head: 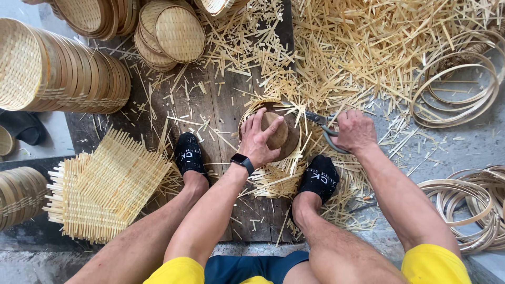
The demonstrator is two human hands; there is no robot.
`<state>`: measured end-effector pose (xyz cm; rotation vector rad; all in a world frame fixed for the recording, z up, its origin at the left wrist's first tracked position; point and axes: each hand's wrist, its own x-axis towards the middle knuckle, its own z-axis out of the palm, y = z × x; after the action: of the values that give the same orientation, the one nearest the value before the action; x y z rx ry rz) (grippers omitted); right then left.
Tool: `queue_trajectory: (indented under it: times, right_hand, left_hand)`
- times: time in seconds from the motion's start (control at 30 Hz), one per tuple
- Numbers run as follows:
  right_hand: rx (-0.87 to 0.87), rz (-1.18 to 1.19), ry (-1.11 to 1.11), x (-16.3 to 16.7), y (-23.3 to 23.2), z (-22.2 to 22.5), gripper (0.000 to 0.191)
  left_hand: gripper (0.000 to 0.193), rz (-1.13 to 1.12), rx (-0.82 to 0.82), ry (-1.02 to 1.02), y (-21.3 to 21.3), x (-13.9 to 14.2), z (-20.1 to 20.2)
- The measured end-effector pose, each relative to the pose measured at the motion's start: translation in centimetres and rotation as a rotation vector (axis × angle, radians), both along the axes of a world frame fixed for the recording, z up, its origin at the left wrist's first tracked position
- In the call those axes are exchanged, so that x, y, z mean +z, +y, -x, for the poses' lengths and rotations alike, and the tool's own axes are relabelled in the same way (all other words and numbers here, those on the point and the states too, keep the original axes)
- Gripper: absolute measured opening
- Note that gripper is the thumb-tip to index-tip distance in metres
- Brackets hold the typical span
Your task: The person sits on the floor assembling woven bamboo steamer trays. They trim the edge of a square woven bamboo mat with scissors, bend a thin bamboo rim ring around the mat, press the assembly over a round wooden mold to shape it, and set the finished round tray aside with a stack of completed trays.
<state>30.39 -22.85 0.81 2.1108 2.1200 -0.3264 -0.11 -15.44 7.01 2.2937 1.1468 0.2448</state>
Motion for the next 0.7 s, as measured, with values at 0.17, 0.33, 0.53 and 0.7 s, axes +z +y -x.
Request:
queue_trajectory:
  times: [0.17, 0.33, 0.53, 0.7]
  right_hand:
    - [0.044, -0.118, -0.04, -2.1, 1.1, 1.4, 0.032]
    - [0.073, -0.072, -0.042, -1.5, 0.7, -0.5, 0.039]
    - [0.074, -0.254, -0.071, -0.9, 1.7, 1.9, 0.046]
    - [0.033, 0.077, -0.042, -1.1, 1.8, 0.4, 0.023]
  left_hand:
    - [0.096, -0.001, -0.196, 0.041, 1.4, 0.5, 0.7]
    - [0.106, -0.081, 0.283, 0.018, -1.3, 0.6, -0.4]
    - [0.113, -0.029, 0.431, -0.152, -3.3, -1.2, -2.2]
    - [0.111, -0.041, 0.31, -0.121, -2.2, -0.4, -0.5]
